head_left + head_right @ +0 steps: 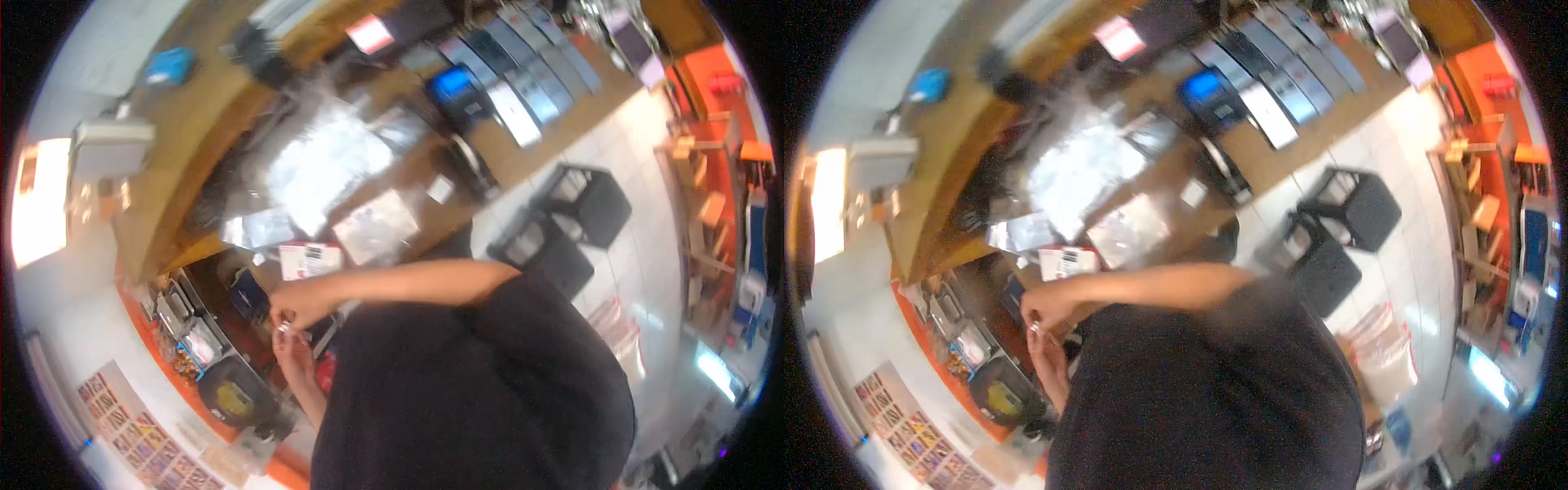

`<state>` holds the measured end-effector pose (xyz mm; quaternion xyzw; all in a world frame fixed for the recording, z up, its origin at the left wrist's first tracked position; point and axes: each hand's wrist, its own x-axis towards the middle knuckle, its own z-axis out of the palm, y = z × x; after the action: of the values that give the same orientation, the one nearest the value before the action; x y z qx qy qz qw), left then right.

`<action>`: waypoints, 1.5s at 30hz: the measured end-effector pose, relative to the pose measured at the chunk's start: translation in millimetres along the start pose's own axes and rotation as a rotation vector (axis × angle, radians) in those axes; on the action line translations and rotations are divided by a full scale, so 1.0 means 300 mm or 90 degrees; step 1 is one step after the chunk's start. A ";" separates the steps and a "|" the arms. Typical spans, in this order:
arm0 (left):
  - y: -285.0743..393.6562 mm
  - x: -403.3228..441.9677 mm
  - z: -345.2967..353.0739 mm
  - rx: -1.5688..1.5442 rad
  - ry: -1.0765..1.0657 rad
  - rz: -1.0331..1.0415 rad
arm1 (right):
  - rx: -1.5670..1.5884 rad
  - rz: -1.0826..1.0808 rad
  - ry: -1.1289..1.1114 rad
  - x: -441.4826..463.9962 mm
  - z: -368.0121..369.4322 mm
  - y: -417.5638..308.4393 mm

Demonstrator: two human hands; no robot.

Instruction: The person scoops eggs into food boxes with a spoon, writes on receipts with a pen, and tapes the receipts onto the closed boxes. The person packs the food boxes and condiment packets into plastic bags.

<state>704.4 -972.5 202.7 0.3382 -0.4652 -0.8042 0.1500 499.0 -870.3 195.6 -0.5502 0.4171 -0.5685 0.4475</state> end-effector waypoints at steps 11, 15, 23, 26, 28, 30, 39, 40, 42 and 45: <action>0.126 0.124 -0.548 0.001 -0.039 -0.057 | -0.265 0.170 0.043 0.505 0.297 0.125; 0.148 0.293 -0.740 -0.119 -0.033 -0.071 | -0.396 0.173 -0.001 0.739 0.315 0.079; 0.181 0.931 -1.128 -0.089 0.173 0.105 | -0.805 0.026 0.340 1.234 0.174 -0.216; 0.216 1.263 -1.234 0.198 0.228 0.172 | -0.976 -0.037 0.315 1.351 0.098 -0.156; 0.327 1.383 -1.261 0.414 0.284 0.211 | -0.953 0.030 0.357 1.286 0.088 -0.046; 0.331 1.575 -1.293 0.150 0.255 0.184 | -1.081 -0.096 0.447 1.313 0.033 0.035; 0.095 1.800 -1.289 0.280 0.081 0.114 | -1.233 -0.143 0.394 1.281 -0.008 0.064; 0.058 1.753 -1.276 0.262 0.068 0.072 | -1.237 -0.136 0.389 1.274 -0.007 0.066; 0.011 1.614 -1.224 0.245 0.057 -0.016 | -1.235 -0.113 0.387 1.259 -0.007 0.070; -0.059 1.435 -1.168 0.251 0.044 -0.175 | -1.240 -0.112 0.388 1.278 -0.001 0.050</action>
<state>632.6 -1429.3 -105.0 0.4486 -0.5575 -0.6984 -0.0141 501.8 -1245.1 277.7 -0.5354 0.7519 -0.1294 -0.3624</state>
